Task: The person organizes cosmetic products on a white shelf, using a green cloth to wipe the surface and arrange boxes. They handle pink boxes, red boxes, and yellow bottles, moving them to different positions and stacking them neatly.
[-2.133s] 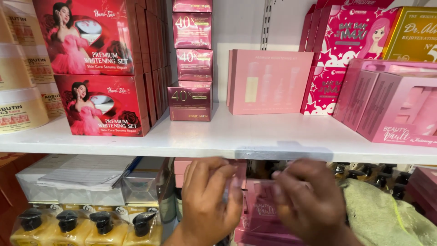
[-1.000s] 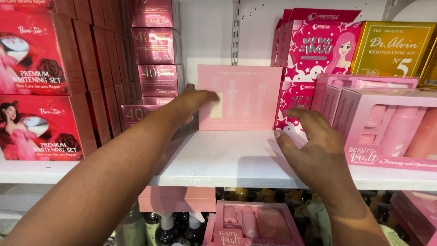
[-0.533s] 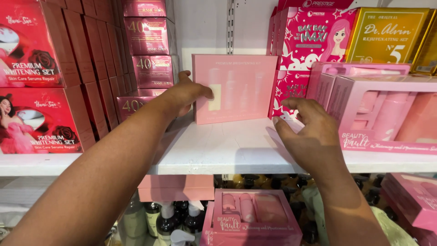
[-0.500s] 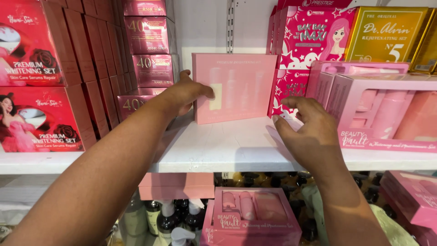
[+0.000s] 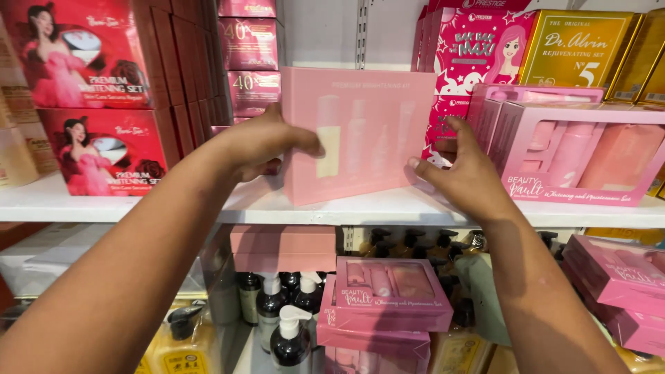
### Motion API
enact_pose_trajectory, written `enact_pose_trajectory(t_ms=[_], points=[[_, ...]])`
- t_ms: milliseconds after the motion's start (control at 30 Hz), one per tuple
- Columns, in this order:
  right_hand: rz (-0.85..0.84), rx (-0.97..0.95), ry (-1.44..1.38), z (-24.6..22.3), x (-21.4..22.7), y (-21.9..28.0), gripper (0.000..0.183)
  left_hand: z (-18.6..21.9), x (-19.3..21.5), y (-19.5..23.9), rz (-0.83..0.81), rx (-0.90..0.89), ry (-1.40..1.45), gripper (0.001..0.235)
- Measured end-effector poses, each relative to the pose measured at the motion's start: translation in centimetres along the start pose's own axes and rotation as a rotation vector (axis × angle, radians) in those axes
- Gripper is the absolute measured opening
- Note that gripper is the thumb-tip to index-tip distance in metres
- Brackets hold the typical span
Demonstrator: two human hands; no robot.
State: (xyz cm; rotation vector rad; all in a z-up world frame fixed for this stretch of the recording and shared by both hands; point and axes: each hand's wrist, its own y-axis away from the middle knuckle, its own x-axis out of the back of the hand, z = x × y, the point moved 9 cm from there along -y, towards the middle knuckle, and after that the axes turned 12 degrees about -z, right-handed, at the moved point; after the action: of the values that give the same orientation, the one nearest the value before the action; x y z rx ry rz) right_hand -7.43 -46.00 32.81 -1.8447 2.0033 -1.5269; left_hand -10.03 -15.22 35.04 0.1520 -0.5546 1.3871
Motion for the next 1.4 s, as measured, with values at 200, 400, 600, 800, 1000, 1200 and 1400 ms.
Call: enact_pose_trajectory(t_ms=[200, 400, 600, 800, 1000, 1200, 1400], points=[[-0.336, 0.181, -0.293, -2.7, -2.1, 0.9, 0.114, 0.4, -1.2, 4.6, -0.416, -0.42, 0.27, 0.087], [-0.441, 0.358, -0.148, -5.1, -3.1, 3.6, 0.11, -3.8, -1.7, 7.2, 0.25, -0.291, -0.077, 0.07], [-0.267, 0.31, -0.267, -0.4, -3.4, 11.0, 0.084, -5.7, -6.1, 14.2, 0.223, -0.528, 0.238, 0.081], [-0.263, -0.118, -0.574, 14.9, -10.1, 23.7, 0.084, -11.8, -12.5, 20.3, 0.281, -0.65, 0.115, 0.081], [-0.273, -0.518, -0.81, 14.7, -11.8, 22.7, 0.092, -24.7, -14.1, 16.6, 0.31, -0.409, 0.485, 0.075], [-0.522, -0.311, -1.306, 2.8, -15.2, 18.6, 0.073, -23.1, -8.7, 15.5, 0.164, 0.223, 0.637, 0.061], [-0.322, -0.617, -1.268, 1.5, -17.2, 14.7, 0.051, -21.2, -3.6, 13.3, 0.167, 0.171, 0.656, 0.064]])
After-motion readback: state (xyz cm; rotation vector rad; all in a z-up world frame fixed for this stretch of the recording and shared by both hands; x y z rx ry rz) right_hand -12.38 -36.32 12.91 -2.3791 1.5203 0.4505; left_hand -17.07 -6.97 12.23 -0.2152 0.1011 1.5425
